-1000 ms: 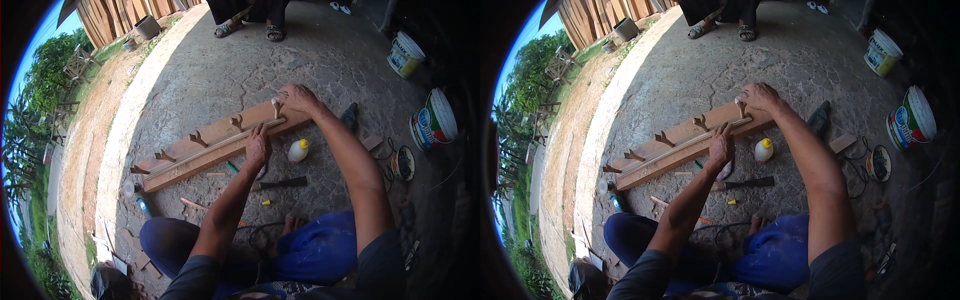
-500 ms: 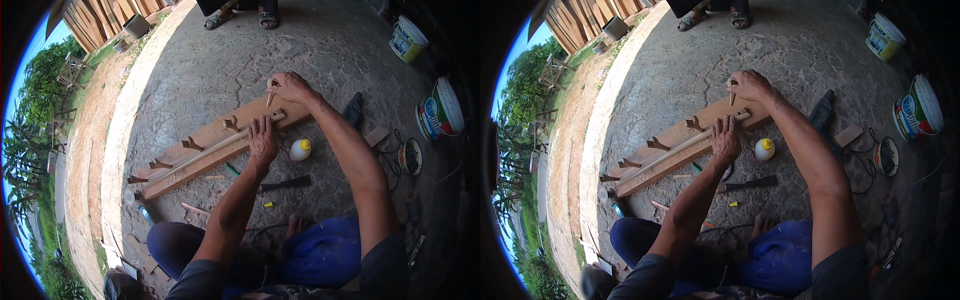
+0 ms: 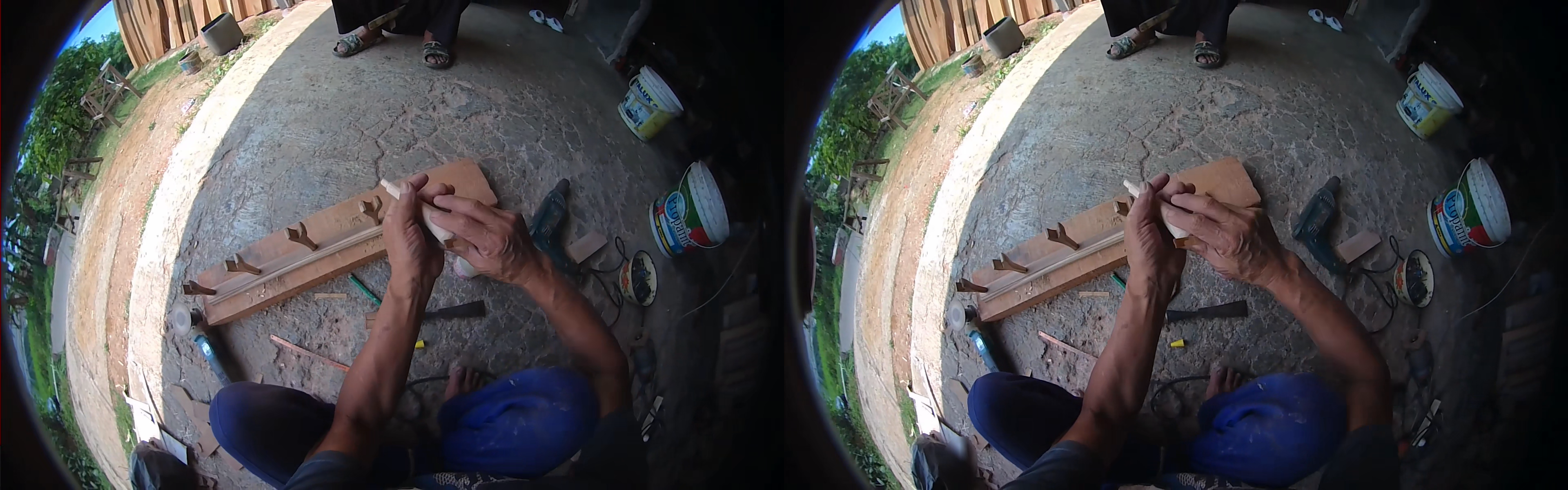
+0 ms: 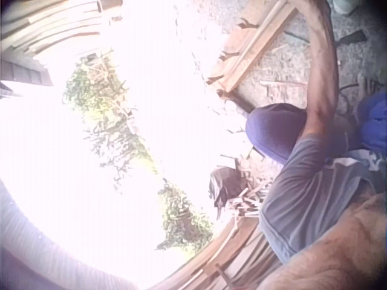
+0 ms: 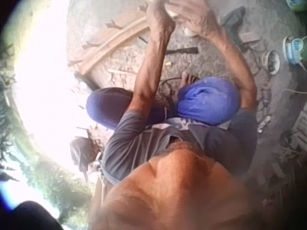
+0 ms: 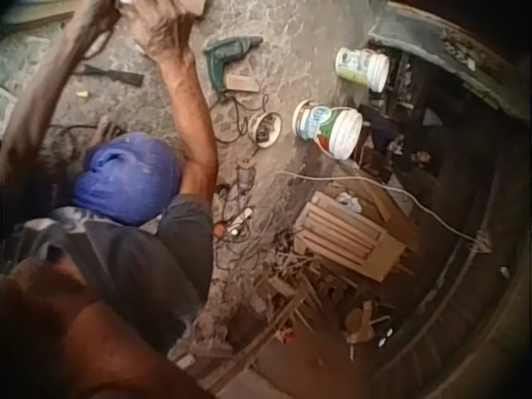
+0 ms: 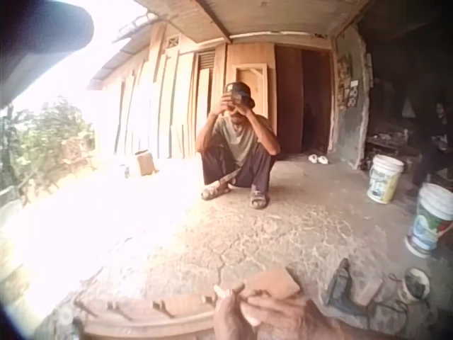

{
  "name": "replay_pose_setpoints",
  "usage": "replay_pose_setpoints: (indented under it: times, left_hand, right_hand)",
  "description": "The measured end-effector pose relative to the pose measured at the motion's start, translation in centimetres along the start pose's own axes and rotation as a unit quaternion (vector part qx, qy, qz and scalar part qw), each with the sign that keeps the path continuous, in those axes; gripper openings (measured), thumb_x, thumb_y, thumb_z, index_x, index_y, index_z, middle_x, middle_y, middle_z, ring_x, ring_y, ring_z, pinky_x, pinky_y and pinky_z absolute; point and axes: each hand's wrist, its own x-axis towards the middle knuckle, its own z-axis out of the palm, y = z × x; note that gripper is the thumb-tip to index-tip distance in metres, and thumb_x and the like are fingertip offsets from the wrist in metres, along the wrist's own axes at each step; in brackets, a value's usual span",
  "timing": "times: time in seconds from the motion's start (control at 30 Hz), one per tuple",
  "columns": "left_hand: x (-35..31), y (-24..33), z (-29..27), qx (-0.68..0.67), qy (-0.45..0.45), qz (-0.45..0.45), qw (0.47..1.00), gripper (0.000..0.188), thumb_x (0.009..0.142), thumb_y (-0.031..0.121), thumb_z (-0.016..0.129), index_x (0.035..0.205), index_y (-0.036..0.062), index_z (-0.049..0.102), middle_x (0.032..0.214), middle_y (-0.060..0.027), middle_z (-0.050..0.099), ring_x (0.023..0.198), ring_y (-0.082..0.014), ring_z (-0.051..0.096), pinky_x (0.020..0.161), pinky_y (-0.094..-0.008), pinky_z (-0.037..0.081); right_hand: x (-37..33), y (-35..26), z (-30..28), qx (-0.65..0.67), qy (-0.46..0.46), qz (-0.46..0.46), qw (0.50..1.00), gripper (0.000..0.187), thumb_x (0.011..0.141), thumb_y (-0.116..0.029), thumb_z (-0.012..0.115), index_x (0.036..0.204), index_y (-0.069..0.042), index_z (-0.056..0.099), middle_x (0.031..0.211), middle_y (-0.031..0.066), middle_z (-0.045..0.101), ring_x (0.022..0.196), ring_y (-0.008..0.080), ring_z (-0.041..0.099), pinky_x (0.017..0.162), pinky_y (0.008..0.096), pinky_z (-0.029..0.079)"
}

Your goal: The person sits on the floor and applies glue to small wooden pieces, then inserts them into slots on a larger wooden board. The person repeats this process for several pieces, assembling a wooden rack-like structure.

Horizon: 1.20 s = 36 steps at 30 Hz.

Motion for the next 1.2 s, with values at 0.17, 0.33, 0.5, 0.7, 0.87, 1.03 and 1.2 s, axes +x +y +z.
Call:
replay_pose_setpoints:
  times: [0.17, 0.33, 0.5, 0.7, 0.87, 1.03, 1.2]
  left_hand:
    - [-1.3, 3.4, 1.2, 0.247, -0.066, 0.015, 0.967, 0.036, 0.109, 0.034, 0.049, 0.127, 0.0039, 0.055, 0.079, -0.0030, 0.063, 0.064, -0.0129, 0.061, 0.055, -0.0256, 0.049]
    - [-1.0, 2.8, -0.3, 0.453, -0.158, 0.067, 0.875, 0.031, 0.109, 0.035, 0.048, 0.118, 0.0056, 0.050, 0.083, 0.0002, 0.053, 0.070, -0.0065, 0.048, 0.060, -0.0239, 0.042]
    - [-1.0, 3.6, 0.0, 0.514, -0.177, 0.063, 0.837, 0.024, 0.106, 0.026, 0.054, 0.110, 0.0031, 0.051, 0.083, -0.0124, 0.059, 0.075, -0.0198, 0.057, 0.070, -0.0370, 0.047]
    - [0.8, 5.8, 1.8, 0.617, -0.270, 0.114, 0.730, 0.027, 0.103, 0.030, 0.059, 0.109, 0.0038, 0.055, 0.084, -0.0168, 0.063, 0.079, -0.0322, 0.065, 0.071, -0.0416, 0.049]
    - [1.7, 9.6, 4.4, 0.697, -0.326, 0.073, 0.635, 0.028, 0.103, 0.031, 0.057, 0.109, 0.0031, 0.055, 0.084, -0.0242, 0.062, 0.085, -0.0440, 0.064, 0.073, -0.0481, 0.048]
    - [-0.1, 14.7, 3.6, 0.759, -0.310, 0.025, 0.571, 0.029, 0.105, 0.029, 0.052, 0.110, 0.0007, 0.054, 0.083, -0.0218, 0.060, 0.079, -0.0388, 0.062, 0.071, -0.0446, 0.047]
    - [-2.6, 17.0, 2.3, 0.730, -0.324, 0.120, 0.590, 0.031, 0.106, 0.031, 0.052, 0.101, 0.0004, 0.055, 0.076, -0.0187, 0.059, 0.067, -0.0361, 0.061, 0.065, -0.0463, 0.047]
  right_hand:
    - [-13.5, -6.2, 2.7, 0.082, -0.001, 0.244, 0.966, 0.057, 0.090, -0.027, 0.074, 0.140, -0.008, 0.054, 0.127, 0.0168, 0.059, 0.099, 0.0315, 0.070, 0.080, 0.0374, 0.059]
    - [-25.2, -8.3, 8.2, 0.077, -0.197, 0.417, 0.884, 0.074, 0.087, -0.037, 0.076, 0.145, -0.002, 0.047, 0.130, 0.0220, 0.057, 0.121, 0.0410, 0.057, 0.100, 0.0485, 0.048]
    - [-23.0, -3.9, 11.1, 0.024, -0.011, 0.452, 0.891, 0.104, 0.076, -0.038, 0.086, 0.155, -0.001, 0.030, 0.146, 0.0281, 0.046, 0.133, 0.0450, 0.046, 0.112, 0.0523, 0.037]
    - [-20.8, 2.5, 16.6, 0.169, 0.179, 0.418, 0.874, 0.110, 0.071, -0.027, 0.092, 0.154, -0.006, 0.022, 0.149, 0.0220, 0.039, 0.136, 0.0365, 0.045, 0.112, 0.0460, 0.040]
    - [-19.3, 5.2, 17.3, 0.300, 0.225, 0.444, 0.814, 0.082, 0.078, -0.019, 0.085, 0.141, -0.006, 0.036, 0.123, 0.0113, 0.053, 0.109, 0.0221, 0.058, 0.094, 0.0392, 0.051]
    - [-10.9, 1.7, 9.3, 0.373, 0.253, 0.366, 0.814, 0.076, 0.078, -0.018, 0.082, 0.138, -0.003, 0.038, 0.117, 0.0096, 0.056, 0.104, 0.0194, 0.059, 0.092, 0.0379, 0.051]
    - [-3.2, -1.2, -2.9, 0.039, 0.130, 0.215, 0.967, 0.077, 0.078, -0.021, 0.085, 0.139, -0.001, 0.041, 0.118, 0.0116, 0.056, 0.110, 0.0237, 0.058, 0.096, 0.0401, 0.049]
